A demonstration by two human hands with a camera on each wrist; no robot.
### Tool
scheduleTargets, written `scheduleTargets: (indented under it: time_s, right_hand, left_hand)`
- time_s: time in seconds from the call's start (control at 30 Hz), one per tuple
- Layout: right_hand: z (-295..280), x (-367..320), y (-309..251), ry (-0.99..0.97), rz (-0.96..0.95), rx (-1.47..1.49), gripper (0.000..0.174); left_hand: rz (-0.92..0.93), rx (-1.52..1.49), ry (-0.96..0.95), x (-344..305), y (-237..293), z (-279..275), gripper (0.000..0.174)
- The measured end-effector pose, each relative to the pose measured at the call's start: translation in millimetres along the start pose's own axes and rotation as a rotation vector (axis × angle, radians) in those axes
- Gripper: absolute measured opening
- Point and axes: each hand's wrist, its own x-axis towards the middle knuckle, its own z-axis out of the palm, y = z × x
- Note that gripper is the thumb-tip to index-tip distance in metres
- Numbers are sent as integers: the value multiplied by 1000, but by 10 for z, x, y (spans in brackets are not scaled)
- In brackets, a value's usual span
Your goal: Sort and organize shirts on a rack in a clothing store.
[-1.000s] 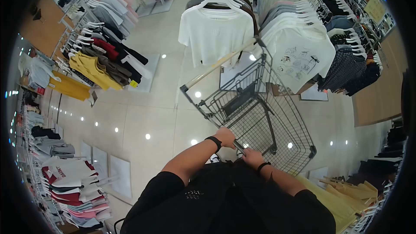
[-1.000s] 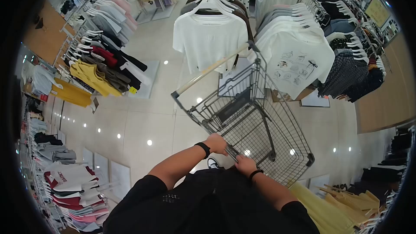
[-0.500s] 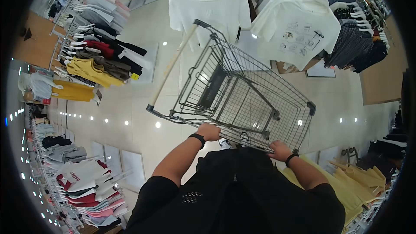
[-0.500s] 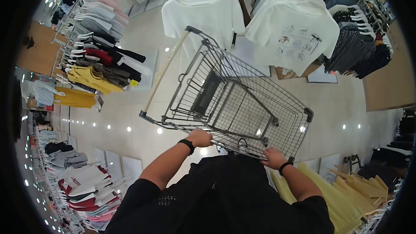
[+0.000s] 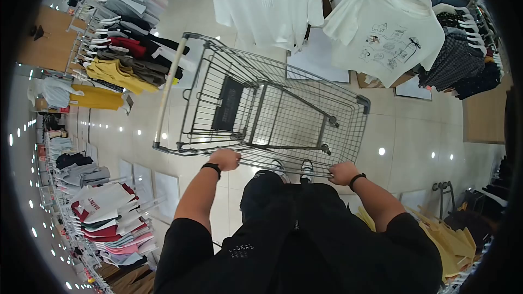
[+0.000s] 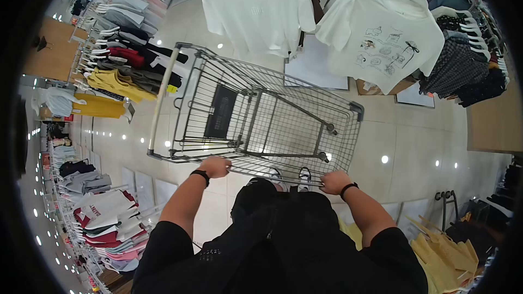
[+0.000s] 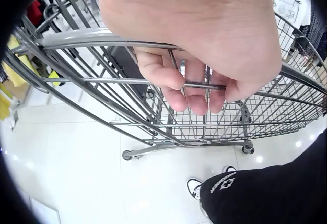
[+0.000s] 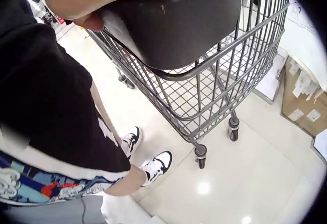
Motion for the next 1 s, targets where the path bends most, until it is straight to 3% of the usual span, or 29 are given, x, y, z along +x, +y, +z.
scheduleTargets:
  time_s: [0.17, 0.37, 0.6, 1.0]
  right_hand:
    - [-259, 504, -205, 140, -80, -9, 38]
    - [-485, 1192, -623, 265, -202, 18, 37]
    - [-799, 1919, -1143, 376, -222, 15, 35]
    - [-1299, 2751, -1780, 434, -140, 47, 35]
  left_hand:
    - [-90, -36, -19, -46, -467, -193, 35]
    - [-84, 26, -16, 5, -1369, -407, 30]
    - [-64, 68, 21, 215, -2386, -762, 25]
    - [0, 145, 150, 678, -3639, -1450, 24]
